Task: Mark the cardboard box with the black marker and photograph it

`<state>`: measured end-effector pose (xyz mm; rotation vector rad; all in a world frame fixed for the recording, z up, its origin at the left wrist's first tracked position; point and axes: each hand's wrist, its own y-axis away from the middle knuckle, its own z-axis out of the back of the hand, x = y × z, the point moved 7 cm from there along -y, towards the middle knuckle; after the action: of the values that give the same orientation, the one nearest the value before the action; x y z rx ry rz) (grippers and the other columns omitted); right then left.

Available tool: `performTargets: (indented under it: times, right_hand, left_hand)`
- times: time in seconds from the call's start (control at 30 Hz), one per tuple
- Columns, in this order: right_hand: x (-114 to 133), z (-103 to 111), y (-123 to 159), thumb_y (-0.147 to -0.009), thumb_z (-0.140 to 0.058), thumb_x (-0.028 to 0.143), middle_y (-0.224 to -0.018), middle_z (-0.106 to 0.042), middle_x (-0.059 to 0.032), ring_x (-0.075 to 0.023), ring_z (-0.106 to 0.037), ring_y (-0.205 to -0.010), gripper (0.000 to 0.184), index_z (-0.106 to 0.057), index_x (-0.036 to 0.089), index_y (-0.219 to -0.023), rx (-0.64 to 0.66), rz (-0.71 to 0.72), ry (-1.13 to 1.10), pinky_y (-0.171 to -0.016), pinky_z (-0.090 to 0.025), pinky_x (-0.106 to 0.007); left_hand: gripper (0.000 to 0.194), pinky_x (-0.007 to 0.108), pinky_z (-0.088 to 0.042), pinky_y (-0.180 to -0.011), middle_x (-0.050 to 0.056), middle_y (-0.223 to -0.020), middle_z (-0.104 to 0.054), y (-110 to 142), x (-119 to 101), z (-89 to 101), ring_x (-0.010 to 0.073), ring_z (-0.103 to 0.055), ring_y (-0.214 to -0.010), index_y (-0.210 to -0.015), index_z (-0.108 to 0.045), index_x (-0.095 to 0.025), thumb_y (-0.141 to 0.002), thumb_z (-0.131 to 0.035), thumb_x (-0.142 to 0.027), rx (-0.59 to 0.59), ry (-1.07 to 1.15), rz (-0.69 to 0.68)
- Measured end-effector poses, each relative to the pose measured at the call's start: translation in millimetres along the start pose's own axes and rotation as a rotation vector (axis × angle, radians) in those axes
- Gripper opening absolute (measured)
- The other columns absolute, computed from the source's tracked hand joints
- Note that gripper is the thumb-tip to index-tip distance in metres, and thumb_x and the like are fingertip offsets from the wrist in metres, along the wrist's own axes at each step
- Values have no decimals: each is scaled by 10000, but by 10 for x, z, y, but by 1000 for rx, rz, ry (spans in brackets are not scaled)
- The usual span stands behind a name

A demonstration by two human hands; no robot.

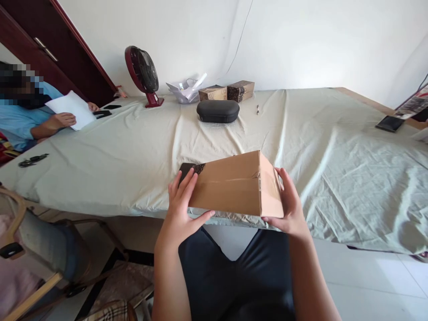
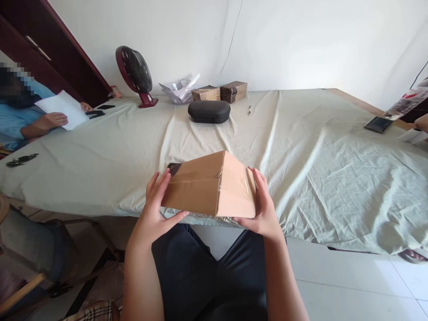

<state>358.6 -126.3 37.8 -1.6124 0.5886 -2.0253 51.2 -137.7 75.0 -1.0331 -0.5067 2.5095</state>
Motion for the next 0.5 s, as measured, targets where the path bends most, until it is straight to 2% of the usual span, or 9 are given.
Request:
performTargets:
  times: [0.07,0.13,0.23,0.33,0.4,0.5]
  right_hand:
    - [122,-6,-9,-736,-930,599,-1778,-273,-78,-466,-260,-1661,1223,-244,418,-1732,50,14,4,-1341,-219,-717]
    - [244,-17,-20,-735,-935,592,-1769,-274,-86,-473,-266,-1654,1222,-248,421,-1732,83,19,7,-1337,-221,-720]
    - [384,-32,-33,-746,-923,604,-1768,-280,-87,-471,-254,-1654,1204,-257,415,-1732,109,20,16,-1337,-233,-708]
    - [472,-34,-37,-764,-903,621,-1755,-314,-86,-466,-241,-1654,1168,-282,402,-1729,123,43,38,-1338,-249,-691]
    - [514,-20,-35,-762,-906,615,-1749,-333,-84,-469,-255,-1647,1160,-297,400,-1726,126,65,56,-1335,-266,-685]
    - [552,15,-26,-740,-931,582,-1760,-333,-79,-478,-277,-1640,1194,-289,396,-1729,132,73,79,-1333,-280,-679]
  left_hand:
    - [1141,806,-104,-1314,100,-1803,-304,-4,-87,-15,434,-165,-1701,-1721,-137,-457,-852,-864,-327,59,-58,-16]
    - [1185,839,-63,-1293,113,-1819,-256,3,-142,-51,454,-174,-1696,-1723,-87,-463,-841,-863,-308,122,-45,-28]
    - [1237,853,-37,-1279,128,-1842,-155,29,-177,-71,476,-149,-1696,-1725,-44,-462,-818,-870,-303,167,-7,-44]
    - [1300,845,12,-1282,142,-1841,-132,60,-178,-56,489,-123,-1697,-1731,-27,-444,-778,-900,-305,184,17,-48]
    - [1337,837,11,-1289,149,-1834,-136,75,-185,-41,492,-116,-1697,-1733,-24,-436,-750,-921,-308,191,34,-51]
    - [1344,828,-71,-1302,154,-1815,-129,90,-206,-30,493,-150,-1690,-1735,-19,-437,-748,-923,-314,199,69,-37]
